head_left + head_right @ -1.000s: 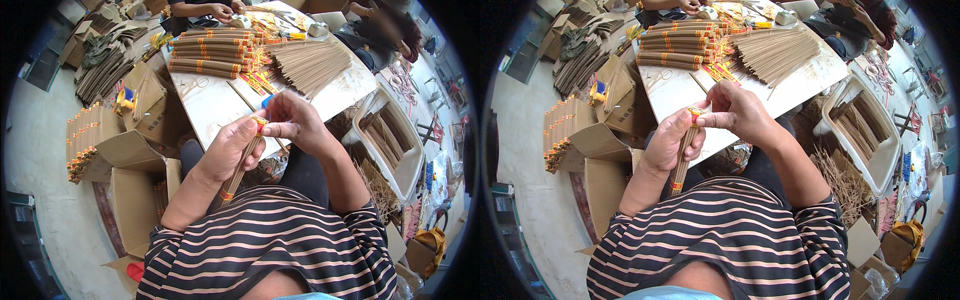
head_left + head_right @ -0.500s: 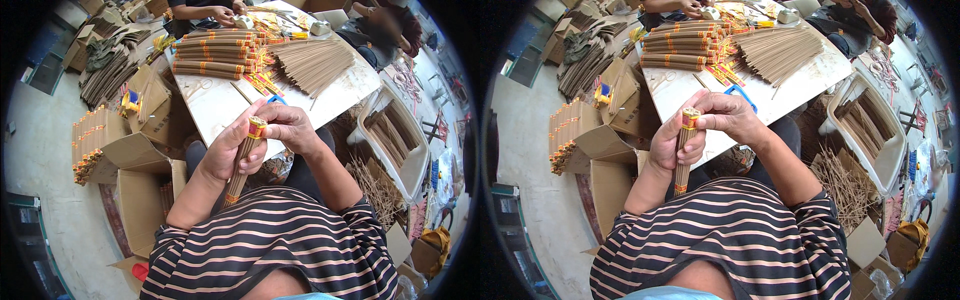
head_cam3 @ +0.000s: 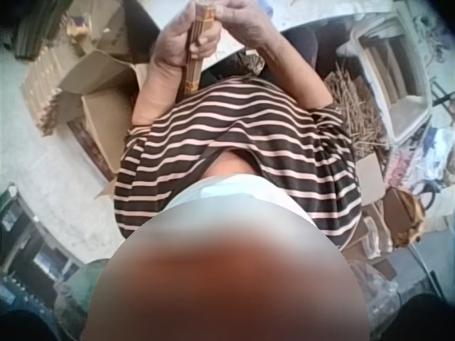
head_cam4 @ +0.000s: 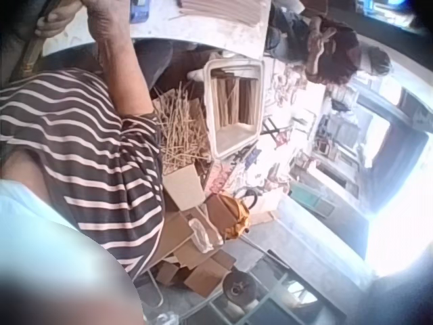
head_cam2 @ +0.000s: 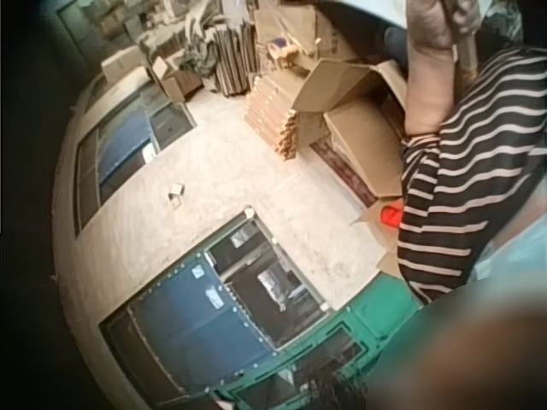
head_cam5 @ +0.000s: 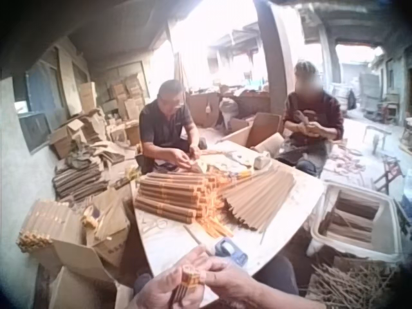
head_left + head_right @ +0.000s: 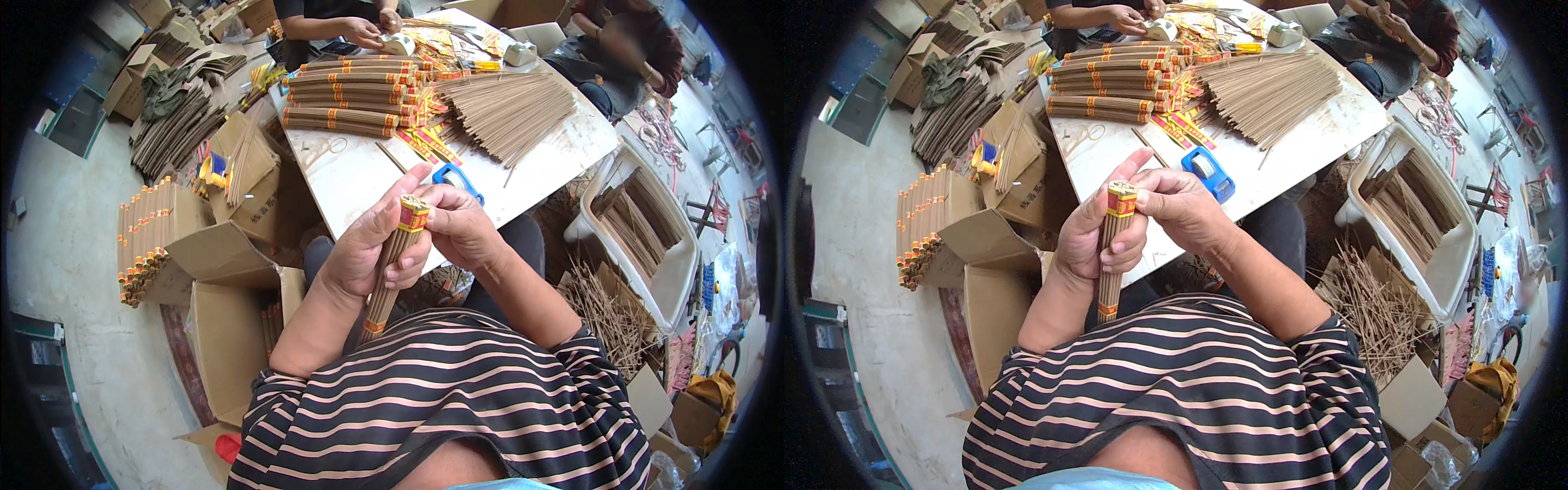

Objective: The person gathers thin wooden sticks into bundles, aligns them, and secures them with a yellow and red paper band. The person repeats this process for multiple bundles, placing finished bundles on the table.

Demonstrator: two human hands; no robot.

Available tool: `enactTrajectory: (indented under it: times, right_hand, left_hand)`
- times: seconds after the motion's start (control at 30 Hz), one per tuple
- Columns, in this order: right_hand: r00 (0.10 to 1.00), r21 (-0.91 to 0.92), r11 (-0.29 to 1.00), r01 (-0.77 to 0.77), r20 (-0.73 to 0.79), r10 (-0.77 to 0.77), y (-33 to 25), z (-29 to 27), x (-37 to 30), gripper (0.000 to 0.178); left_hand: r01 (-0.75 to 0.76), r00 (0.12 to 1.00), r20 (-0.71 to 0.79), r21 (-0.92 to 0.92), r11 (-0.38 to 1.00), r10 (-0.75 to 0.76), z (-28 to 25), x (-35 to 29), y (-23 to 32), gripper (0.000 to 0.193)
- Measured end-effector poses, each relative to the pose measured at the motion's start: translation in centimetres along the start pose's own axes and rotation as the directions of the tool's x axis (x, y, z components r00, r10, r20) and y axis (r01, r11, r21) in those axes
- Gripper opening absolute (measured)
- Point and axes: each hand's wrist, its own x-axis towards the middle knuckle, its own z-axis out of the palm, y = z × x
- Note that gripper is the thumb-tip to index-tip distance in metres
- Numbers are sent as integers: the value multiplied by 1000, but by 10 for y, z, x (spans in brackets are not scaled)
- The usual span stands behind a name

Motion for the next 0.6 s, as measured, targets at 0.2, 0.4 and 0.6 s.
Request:
enactTrajectory:
  times: [0.2, 0.4, 0.6]
  right_hand:
    - [993, 43, 998, -45, -107, 49, -5, -10, 11, 17]
    - [977, -189, 981, -51, -214, 10, -3, -12, 12, 19]
    - [964, -289, 953, -90, -265, 10, 1, -21, 8, 20]
  left_hand:
    - [-196, 965, -89, 381, 904, 247, 23, 3, 35, 63]
    - [-496, 791, 166, 737, 459, 589, 25, 6, 60, 39]
    - [-497, 723, 110, 768, 404, 682, 2, 9, 44, 33]
